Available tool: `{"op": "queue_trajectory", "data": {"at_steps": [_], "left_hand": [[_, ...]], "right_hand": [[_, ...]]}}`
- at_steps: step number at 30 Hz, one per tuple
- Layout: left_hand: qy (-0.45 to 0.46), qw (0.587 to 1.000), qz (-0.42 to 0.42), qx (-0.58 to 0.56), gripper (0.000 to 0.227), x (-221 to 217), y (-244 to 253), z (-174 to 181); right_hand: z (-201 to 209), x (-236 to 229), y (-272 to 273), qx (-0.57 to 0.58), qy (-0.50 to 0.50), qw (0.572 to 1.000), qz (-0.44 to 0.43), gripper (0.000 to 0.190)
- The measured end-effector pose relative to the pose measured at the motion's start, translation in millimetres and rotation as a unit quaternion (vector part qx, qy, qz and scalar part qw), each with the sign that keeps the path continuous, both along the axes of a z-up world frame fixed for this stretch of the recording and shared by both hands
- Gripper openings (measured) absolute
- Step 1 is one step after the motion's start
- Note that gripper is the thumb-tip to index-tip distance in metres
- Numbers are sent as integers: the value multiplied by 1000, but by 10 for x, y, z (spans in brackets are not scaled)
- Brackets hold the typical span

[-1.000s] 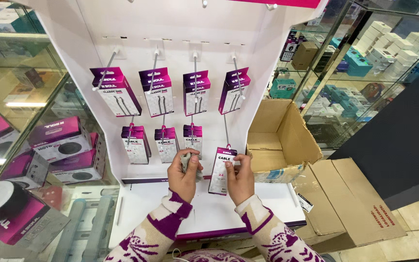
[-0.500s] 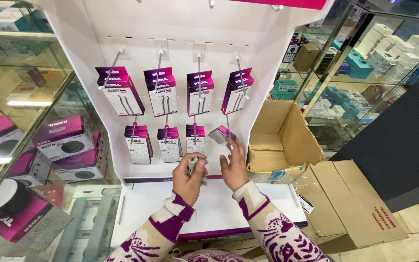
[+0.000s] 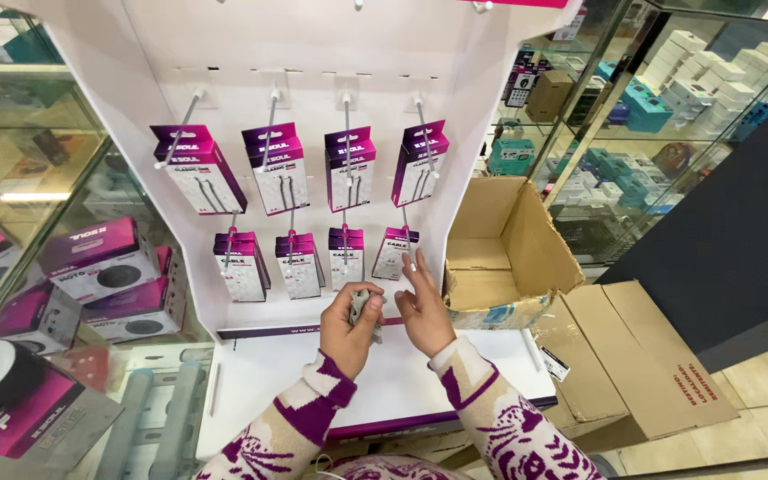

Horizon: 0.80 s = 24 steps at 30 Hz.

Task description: The person hangs boxed cables onto display hooks on a retail stand and places additional boxed cables into a cardboard box.

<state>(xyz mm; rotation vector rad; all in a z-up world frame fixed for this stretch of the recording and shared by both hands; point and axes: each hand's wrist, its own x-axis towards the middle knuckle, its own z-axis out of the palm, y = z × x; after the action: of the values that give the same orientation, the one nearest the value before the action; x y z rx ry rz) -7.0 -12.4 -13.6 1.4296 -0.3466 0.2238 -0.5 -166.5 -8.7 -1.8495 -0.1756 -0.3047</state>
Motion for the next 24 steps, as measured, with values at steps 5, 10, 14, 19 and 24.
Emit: {"op": "queue_trajectory", "data": {"at_steps": [5, 10, 14, 19, 24], "left_hand": [[17, 998, -19, 55, 9, -41, -177, 88], [34, 987, -65, 143, 13, -87, -473, 235], [16, 968, -88, 233, 27, -75, -720, 372], [-13, 939, -116, 323, 49, 15, -866, 413], [-27, 926, -66, 370, 42, 134, -968, 159]], "right_hand": [[-10, -257, -201, -52, 5, 998, -27, 43], [-218, -311, -686, -17, -27, 992, -118, 39], [-146, -311, -992, -4, -8, 979, -202, 32], [-186, -73, -1295, -118, 65, 972, -193, 25], [-413, 376, -1400, -342, 100, 934, -34, 44]]}}
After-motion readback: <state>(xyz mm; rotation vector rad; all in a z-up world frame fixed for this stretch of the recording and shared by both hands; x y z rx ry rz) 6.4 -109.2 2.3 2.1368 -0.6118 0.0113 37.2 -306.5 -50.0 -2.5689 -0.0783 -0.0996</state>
